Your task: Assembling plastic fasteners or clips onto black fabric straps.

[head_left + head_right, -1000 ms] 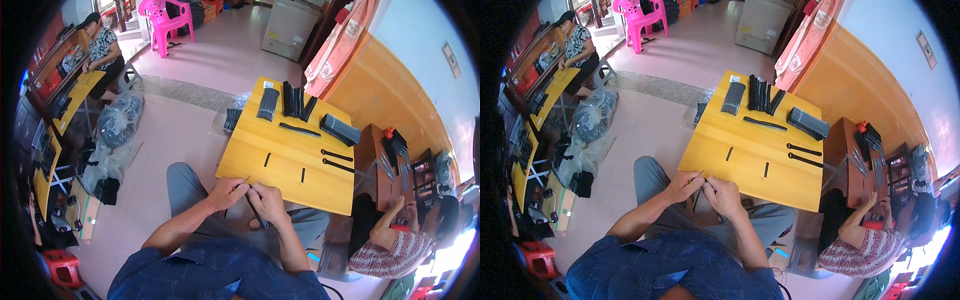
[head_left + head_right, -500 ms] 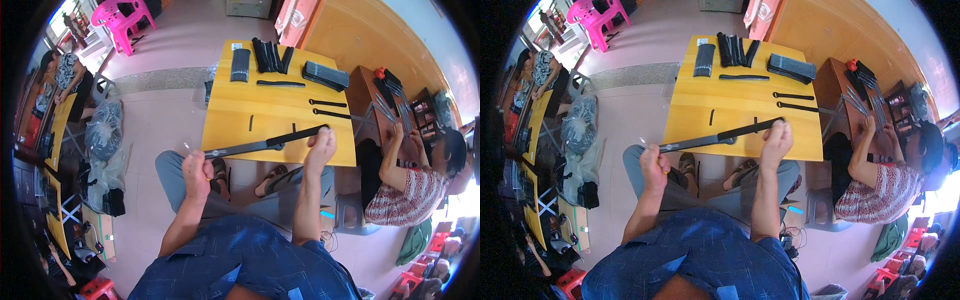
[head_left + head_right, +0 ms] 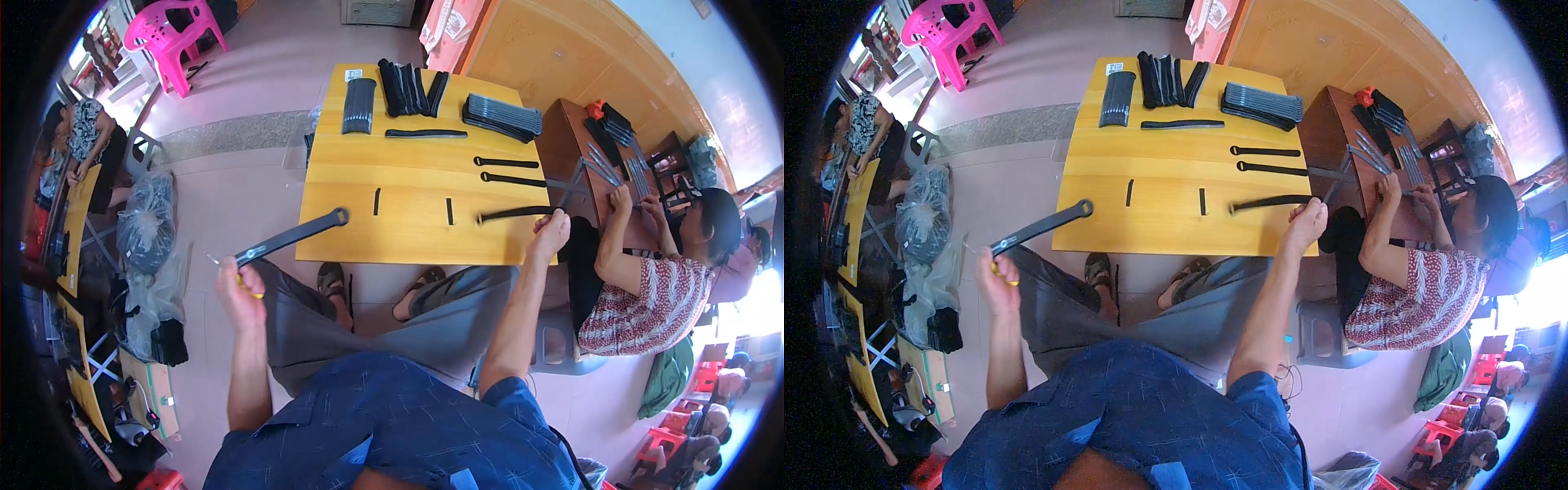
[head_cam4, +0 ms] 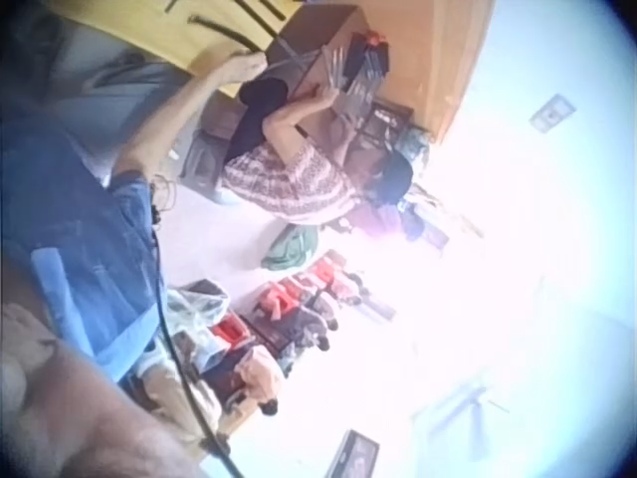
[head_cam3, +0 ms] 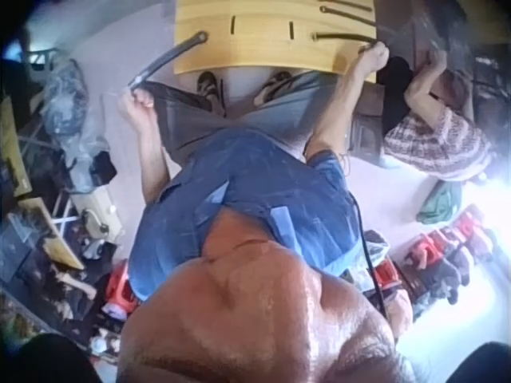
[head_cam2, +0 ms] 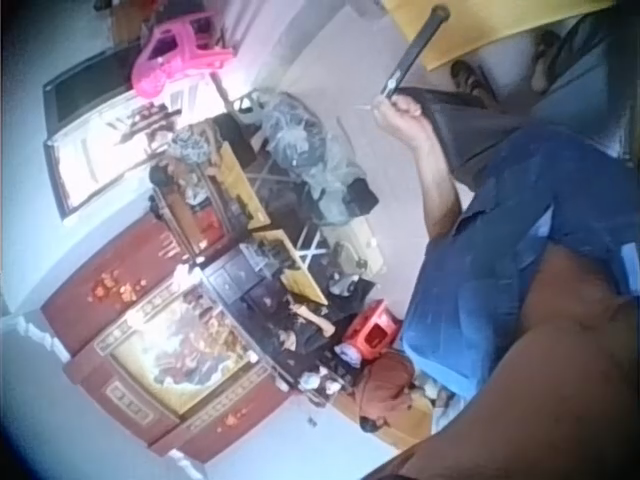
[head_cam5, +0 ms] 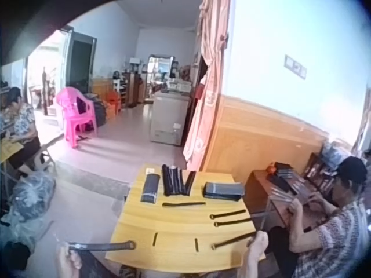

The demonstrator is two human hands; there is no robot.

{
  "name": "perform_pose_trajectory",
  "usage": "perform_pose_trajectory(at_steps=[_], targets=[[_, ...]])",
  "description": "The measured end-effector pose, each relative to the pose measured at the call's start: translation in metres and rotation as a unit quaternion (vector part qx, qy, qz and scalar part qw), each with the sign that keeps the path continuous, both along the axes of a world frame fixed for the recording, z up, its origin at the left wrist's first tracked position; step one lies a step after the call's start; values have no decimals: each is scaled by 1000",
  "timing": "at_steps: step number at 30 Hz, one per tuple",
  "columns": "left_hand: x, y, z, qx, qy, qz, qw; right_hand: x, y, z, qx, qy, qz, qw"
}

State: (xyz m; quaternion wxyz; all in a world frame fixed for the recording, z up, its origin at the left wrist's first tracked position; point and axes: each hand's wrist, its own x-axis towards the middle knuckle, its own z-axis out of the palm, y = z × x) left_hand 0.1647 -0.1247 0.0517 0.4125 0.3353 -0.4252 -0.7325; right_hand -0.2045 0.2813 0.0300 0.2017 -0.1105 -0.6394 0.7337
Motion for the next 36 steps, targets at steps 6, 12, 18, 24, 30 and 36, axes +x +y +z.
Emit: perform_pose_trajectory(at_steps=[6, 12, 18, 24, 30, 36], targets=[[18, -1, -6, -37, -47, -5, 998, -19, 34, -27, 559, -63, -146, 814], [10, 12, -9, -26, -41, -30, 998, -32, 59, -35, 617, -101, -52, 779], [13, 12, -4, -62, -48, -35, 996, -39, 62, -25, 619, -101, -34, 778], [12, 16, -5, -40, -59, -34, 997, -29, 25, -23, 648, 91, -4, 757], [4, 26, -3, -20, -65, -62, 996, -22, -19, -40, 633, 143, 133, 749], [2, 37, -7, -27, -65, -110, 991, -25, -25, -37, 619, 125, 163, 758]])
